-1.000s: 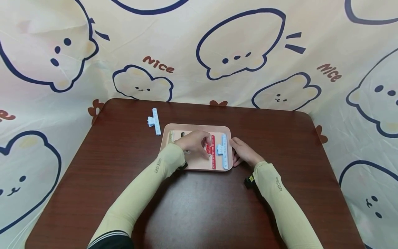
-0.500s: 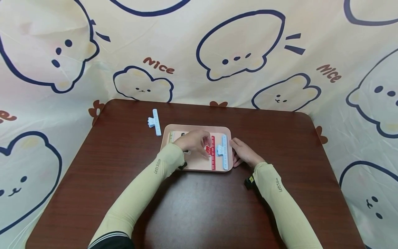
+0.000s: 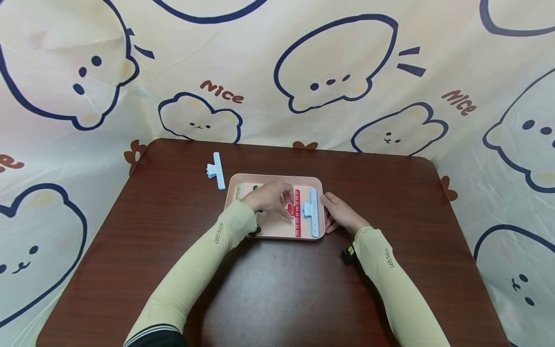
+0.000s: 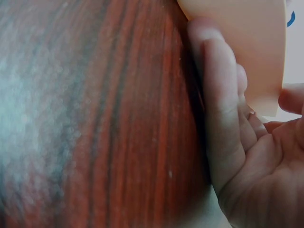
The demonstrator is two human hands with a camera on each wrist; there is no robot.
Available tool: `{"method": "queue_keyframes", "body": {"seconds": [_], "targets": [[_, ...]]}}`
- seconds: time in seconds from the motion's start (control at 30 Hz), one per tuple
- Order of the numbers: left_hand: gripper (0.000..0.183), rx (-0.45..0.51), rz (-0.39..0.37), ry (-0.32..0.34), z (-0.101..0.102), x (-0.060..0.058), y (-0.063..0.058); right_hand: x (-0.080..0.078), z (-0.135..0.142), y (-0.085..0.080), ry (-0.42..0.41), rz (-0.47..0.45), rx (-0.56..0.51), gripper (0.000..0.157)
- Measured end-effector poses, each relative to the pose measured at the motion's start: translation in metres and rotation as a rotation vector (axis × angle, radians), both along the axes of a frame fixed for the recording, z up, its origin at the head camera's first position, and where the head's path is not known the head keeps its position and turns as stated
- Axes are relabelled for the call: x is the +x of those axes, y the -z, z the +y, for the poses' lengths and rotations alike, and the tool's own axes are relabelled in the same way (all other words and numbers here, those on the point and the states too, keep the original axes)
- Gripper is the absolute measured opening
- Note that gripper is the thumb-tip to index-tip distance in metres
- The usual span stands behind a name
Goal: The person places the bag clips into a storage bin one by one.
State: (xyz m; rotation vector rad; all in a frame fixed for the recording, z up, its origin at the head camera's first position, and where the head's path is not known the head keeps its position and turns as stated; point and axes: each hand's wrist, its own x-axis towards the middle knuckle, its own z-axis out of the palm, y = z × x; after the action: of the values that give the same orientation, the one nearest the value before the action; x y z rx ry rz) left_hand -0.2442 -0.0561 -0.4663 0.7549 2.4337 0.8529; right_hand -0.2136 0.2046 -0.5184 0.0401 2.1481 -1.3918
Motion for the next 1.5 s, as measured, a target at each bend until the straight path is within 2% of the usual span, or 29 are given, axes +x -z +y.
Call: {"method": "queue_keyframes", "body": {"seconds": [0.17,0.3,0.43,0.53,0.63,0.77,0.9,1.1,1.2,1.33,1.5], "targets": [[0.043,-0.009,0.002,-0.001,-0.003,0.003,-0.001,0.004,0.001,0.001,0.01,-0.01,0.01,0.039],[0.044,-0.009,0.008,-0.038,-0.009,0.006,-0.007,0.005,0.001,0.001,0.006,-0.002,0.004,0.039],[0.043,-0.021,0.044,-0.057,-0.018,0.006,-0.015,0.005,0.002,0.0,0.005,0.004,0.0,0.039],[0.039,-0.024,0.093,-0.061,-0.025,0.003,-0.018,0.005,0.002,-0.001,0.011,0.001,0.01,0.039],[0.035,-0.043,0.178,-0.083,-0.033,-0.001,-0.02,0.005,0.002,-0.001,0.011,0.0,0.018,0.039],[0.032,-0.06,0.265,-0.15,-0.048,-0.01,-0.02,0.004,0.002,0.0,0.01,-0.004,0.015,0.04],[0.033,-0.046,0.292,-0.249,-0.067,-0.021,-0.015,0.003,0.002,0.0,0.009,-0.004,0.013,0.039],[0.037,-0.023,0.411,-0.399,-0.104,-0.037,-0.001,0.001,0.002,0.001,0.011,-0.004,-0.004,0.04],[0.039,-0.046,0.44,-0.464,-0.122,-0.044,0.007,0.001,0.002,0.001,0.009,-0.003,-0.007,0.04],[0.046,-0.106,0.413,-0.517,-0.144,-0.052,0.017,0.001,0.001,-0.001,0.012,0.001,-0.001,0.039],[0.057,-0.2,0.309,-0.544,-0.164,-0.056,0.026,0.001,-0.001,-0.003,0.011,0.0,-0.001,0.038]]}}
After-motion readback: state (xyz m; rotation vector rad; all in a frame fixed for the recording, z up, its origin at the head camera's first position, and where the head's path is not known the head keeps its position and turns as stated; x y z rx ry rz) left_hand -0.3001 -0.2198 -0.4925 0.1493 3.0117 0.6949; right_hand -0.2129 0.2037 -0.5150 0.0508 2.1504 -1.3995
